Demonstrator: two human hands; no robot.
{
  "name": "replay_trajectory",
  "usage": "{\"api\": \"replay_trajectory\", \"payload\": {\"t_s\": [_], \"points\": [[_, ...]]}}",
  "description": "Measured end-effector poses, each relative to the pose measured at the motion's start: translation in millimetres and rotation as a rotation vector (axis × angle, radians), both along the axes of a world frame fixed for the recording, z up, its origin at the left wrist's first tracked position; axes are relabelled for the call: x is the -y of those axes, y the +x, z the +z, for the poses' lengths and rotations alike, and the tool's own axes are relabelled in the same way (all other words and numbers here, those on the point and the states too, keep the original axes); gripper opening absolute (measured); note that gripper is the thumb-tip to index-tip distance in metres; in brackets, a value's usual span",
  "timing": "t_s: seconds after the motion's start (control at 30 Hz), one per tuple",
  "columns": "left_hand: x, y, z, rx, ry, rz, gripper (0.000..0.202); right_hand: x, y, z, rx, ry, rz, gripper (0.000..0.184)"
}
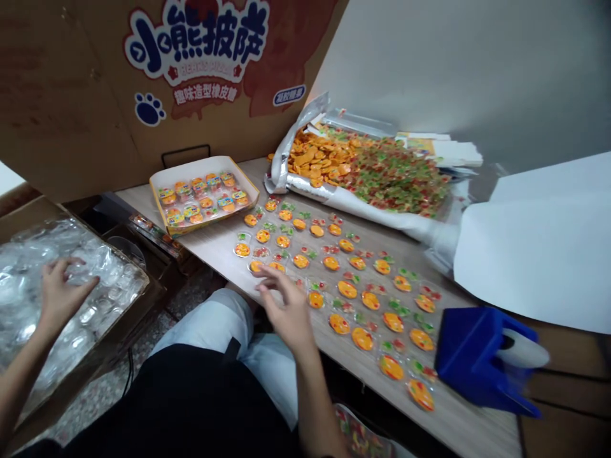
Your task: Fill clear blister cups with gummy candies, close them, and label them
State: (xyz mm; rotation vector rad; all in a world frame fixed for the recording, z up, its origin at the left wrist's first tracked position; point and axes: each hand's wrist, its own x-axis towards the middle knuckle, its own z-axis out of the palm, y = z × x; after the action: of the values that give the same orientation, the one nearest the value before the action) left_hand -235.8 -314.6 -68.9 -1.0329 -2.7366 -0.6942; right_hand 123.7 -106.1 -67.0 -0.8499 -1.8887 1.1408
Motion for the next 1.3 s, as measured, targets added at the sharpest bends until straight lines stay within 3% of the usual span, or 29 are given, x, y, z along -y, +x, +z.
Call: {"api": "replay_trajectory", "payload": {"t_s": [0.1,0.2,0.33,0.5,0.57,0.67,0.83,1.0,1.13,1.3], "points": [[-43,50,29.8,-0.070,0.225,-0.280,0.026,14,-48,18.1,-0.056,-0.041,0.290,0.027],[-88,103,44.4,-0.151,0.329,-0.614,0.023,25,-84,32.4,-0.098,-0.068,0.369,0.044],[-132,158,44.1,-0.122,0.414,-0.837,0.027,25,-94,36.9,-0.222,-0.172,0.237,0.053],[-160,190,38.2,0.003,0.378,-1.004,0.044,16,-73,26.5,-0.314,-0.260,-0.054,0.052],[-166,195,34.8,0.093,0.367,-1.039,0.046,13,-65,21.8,-0.345,-0.304,-0.104,0.050],[-170,197,27.8,0.187,0.341,-1.080,0.044,12,-53,16.9,-0.340,-0.396,-0.066,0.044],[-170,198,17.7,0.166,0.333,-1.108,0.043,12,-36,13.9,-0.200,-0.424,-0.001,0.036],[-172,197,15.8,0.149,0.272,-1.129,0.048,4,-23,8.5,-0.181,-0.451,-0.032,0.050],[-183,180,26.8,0.071,0.171,-1.102,0.050,-7,-5,0.1,-0.168,-0.417,-0.128,0.061],[-214,132,61.2,-0.108,-0.073,-0.923,0.063,-5,19,-18.2,0.170,-0.048,-0.512,0.061]]}}
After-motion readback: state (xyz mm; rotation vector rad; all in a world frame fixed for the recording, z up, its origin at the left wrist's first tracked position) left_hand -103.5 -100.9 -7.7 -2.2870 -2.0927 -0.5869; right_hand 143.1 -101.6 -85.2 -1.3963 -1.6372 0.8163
